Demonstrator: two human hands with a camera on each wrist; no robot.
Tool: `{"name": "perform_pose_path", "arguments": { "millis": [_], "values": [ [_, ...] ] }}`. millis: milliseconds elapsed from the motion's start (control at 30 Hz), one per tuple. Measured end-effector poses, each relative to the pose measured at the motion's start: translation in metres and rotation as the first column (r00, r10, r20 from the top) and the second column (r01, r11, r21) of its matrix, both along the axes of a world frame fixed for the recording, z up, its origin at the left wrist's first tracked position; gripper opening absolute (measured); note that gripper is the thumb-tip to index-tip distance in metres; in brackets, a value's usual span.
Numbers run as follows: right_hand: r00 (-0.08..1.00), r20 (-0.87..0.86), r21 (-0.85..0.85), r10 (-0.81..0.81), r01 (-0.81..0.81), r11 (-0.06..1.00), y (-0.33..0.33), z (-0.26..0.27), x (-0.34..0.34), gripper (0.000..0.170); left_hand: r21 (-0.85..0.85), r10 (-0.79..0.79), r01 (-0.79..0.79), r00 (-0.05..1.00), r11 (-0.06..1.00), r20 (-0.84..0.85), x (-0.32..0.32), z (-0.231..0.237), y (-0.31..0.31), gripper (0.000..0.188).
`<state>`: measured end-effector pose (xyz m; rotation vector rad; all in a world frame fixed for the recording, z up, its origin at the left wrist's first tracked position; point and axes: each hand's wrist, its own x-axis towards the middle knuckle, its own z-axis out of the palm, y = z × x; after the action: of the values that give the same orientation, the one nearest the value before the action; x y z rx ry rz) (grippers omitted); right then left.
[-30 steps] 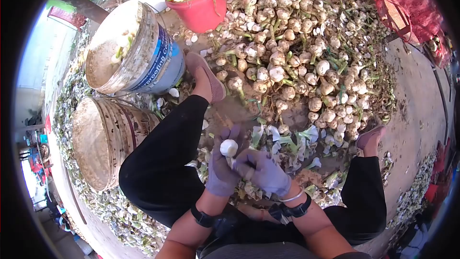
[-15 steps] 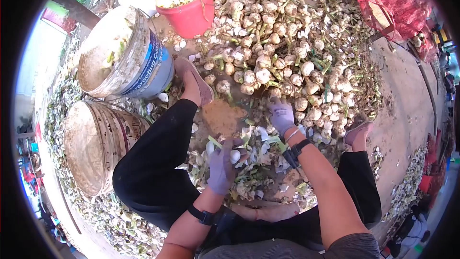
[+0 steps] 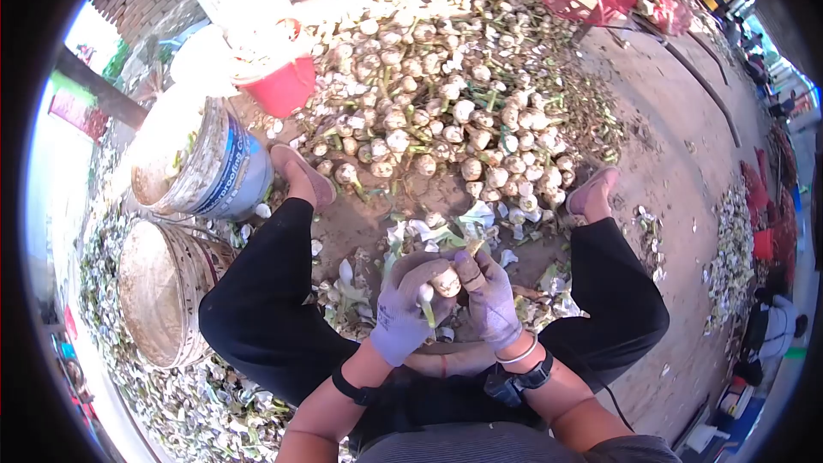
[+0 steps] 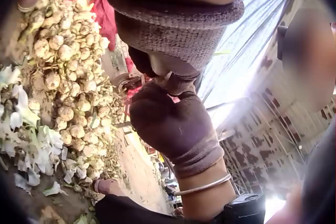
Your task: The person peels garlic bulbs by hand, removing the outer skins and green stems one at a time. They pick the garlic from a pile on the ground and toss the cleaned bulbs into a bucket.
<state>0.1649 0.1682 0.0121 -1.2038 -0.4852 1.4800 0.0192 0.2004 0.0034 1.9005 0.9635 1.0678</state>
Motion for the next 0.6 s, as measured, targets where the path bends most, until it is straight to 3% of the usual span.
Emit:
{"name": "perform_pose_path", "arguments": {
  "millis": [67, 167, 200, 267, 300, 400, 533, 567, 600],
  "values": [
    [0.999, 0.051, 0.026, 0.019, -0.02, 0.999, -0.011, 0.005, 0.012, 0.036, -0.015, -0.069, 0.07, 0.995, 0.997, 0.068, 0.002, 0.008, -0.007, 0.052],
    [0.99, 0.057, 0.119, 0.129, -0.135, 0.984, -0.024, 0.019, 0.029, 0.036, -0.027, -0.127, 0.127, 0.992, 0.992, -0.011, 0.002, 0.014, -0.019, 0.053],
    [0.982, -0.044, 0.08, 0.184, -0.181, 0.98, -0.029, 0.021, 0.036, 0.036, -0.022, -0.133, 0.133, 0.991, 0.991, -0.017, 0.003, 0.012, -0.024, 0.053],
    [0.951, -0.153, 0.06, 0.268, -0.262, 0.963, -0.038, 0.021, 0.049, 0.043, -0.274, -0.104, 0.159, 0.973, 0.948, 0.207, 0.006, 0.005, -0.036, 0.056],
    [0.951, -0.155, 0.065, 0.266, -0.259, 0.964, -0.043, 0.016, 0.052, 0.043, -0.27, -0.107, 0.161, 0.973, 0.949, 0.203, 0.007, 0.004, -0.039, 0.056],
    [0.966, -0.051, 0.035, 0.252, -0.25, 0.968, -0.051, 0.011, 0.056, 0.036, -0.498, -0.01, 0.215, 0.924, 0.84, 0.382, 0.015, 0.004, -0.045, 0.056],
    [0.982, 0.025, 0.083, 0.189, -0.19, 0.978, -0.047, 0.025, 0.055, 0.03, -0.61, 0.067, 0.182, 0.93, 0.771, 0.362, 0.023, 0.013, -0.042, 0.054],
    [0.969, 0.086, 0.0, 0.231, -0.231, 0.973, -0.048, 0.026, 0.059, 0.028, -0.258, -0.065, 0.107, 0.984, 0.96, 0.166, 0.024, 0.017, -0.035, 0.054],
    [0.951, 0.139, -0.09, 0.274, -0.264, 0.96, -0.05, 0.026, 0.061, 0.026, 0.144, -0.107, 0.117, 0.992, 0.983, -0.073, 0.024, 0.019, -0.033, 0.053]
  ]
}}
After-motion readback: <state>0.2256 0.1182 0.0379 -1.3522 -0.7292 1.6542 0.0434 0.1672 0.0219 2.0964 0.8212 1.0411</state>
